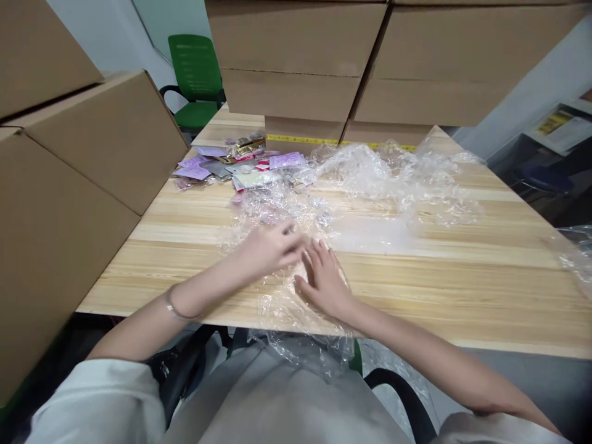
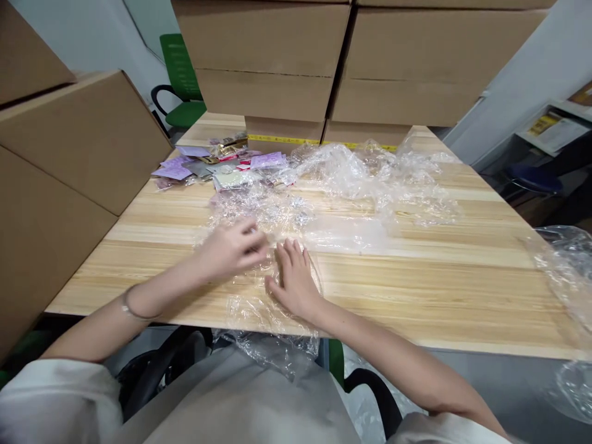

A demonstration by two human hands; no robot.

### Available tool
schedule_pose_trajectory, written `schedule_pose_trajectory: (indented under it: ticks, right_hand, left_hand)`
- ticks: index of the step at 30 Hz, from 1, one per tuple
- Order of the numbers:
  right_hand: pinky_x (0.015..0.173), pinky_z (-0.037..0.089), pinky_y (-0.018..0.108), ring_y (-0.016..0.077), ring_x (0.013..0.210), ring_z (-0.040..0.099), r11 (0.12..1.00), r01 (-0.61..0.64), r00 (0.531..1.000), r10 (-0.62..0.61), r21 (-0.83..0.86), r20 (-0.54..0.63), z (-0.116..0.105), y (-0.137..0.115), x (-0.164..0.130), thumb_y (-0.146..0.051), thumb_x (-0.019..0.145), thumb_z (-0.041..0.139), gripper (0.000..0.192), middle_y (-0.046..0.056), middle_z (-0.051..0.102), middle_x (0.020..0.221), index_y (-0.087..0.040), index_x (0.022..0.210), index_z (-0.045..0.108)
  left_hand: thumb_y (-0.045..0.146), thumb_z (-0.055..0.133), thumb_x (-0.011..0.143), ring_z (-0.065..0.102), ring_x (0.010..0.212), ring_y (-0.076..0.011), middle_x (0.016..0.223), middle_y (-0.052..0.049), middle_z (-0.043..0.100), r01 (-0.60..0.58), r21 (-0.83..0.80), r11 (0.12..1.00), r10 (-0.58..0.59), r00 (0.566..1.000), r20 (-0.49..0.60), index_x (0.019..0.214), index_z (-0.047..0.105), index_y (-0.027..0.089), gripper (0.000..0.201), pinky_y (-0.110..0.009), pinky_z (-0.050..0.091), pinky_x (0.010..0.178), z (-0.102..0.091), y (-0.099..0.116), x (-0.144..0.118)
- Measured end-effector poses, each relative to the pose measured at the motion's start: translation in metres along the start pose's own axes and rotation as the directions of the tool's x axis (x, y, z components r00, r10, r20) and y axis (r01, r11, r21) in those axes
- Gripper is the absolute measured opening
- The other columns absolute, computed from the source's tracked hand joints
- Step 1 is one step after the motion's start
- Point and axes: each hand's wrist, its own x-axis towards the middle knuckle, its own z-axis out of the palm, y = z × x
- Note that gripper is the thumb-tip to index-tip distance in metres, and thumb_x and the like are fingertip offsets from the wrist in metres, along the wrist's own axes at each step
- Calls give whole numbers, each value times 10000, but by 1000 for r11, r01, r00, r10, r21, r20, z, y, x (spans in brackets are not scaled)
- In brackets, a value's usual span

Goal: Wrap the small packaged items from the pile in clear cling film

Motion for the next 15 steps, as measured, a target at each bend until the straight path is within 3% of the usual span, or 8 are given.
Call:
schedule_pose_trajectory:
  ticks: [3,5,7,9,11,13,15]
  right_hand:
    - [1144,313,562,302,1450,251,990,-11,990,31,140,-141,-14,17,-14,-340,964,392,501,149,325,1518,-202,1444,347]
    - [1102,370,564,306,1388,353,993,27,974,0,118,-226,-29,33,-29,-261,921,441,442,161,397,1423,-200,1358,418]
    - [1079,391,573,316,1364,379,992,120,964,-108,36,-243,-48,48,-48,-221,874,486,475,159,441,1366,-203,1345,425]
    - [1086,380,579,322,1394,342,968,248,959,-251,-44,-128,-66,58,-67,-204,837,514,587,147,453,1395,-208,1409,378]
    - [1109,365,562,311,1438,282,938,336,941,-332,-81,65,-80,63,-83,-205,824,530,719,124,403,1492,-207,1499,282]
    - [1132,348,537,295,1466,236,923,368,917,-341,-110,207,-84,64,-93,-248,844,552,796,101,314,1572,-207,1552,192]
    - [1149,325,533,290,1478,211,901,410,895,-368,-140,252,-79,63,-97,-321,874,579,799,75,266,1601,-238,1564,184]
  left_hand:
    - [326,448,979,571,765,-176,1014,-94,637,-343,-8,939,342,933,116,1045,649,208,242,-275,422,580,50,20,6]
    - [435,426,989,584,901,-224,1142,-124,617,-387,-50,921,390,907,162,1149,627,223,333,-334,476,712,71,20,7]
    - [564,399,969,550,1091,-295,1347,-148,523,-341,-96,935,353,915,193,1303,557,255,482,-445,455,905,78,17,8]
    - [638,388,942,414,1300,-377,1537,-133,334,-283,-150,947,311,924,223,1436,431,318,589,-565,332,1051,75,14,7]
    - [644,408,933,245,1419,-418,1616,-111,175,-228,-213,950,276,931,237,1495,329,350,638,-629,217,1110,63,10,3]
    - [573,426,960,202,1450,-389,1618,-120,170,-165,-271,949,227,949,218,1512,296,323,620,-615,195,1137,47,4,-5]
    - [423,422,998,301,1417,-316,1557,-120,321,-104,-322,941,170,968,183,1478,359,298,500,-543,273,1137,29,-3,-19]
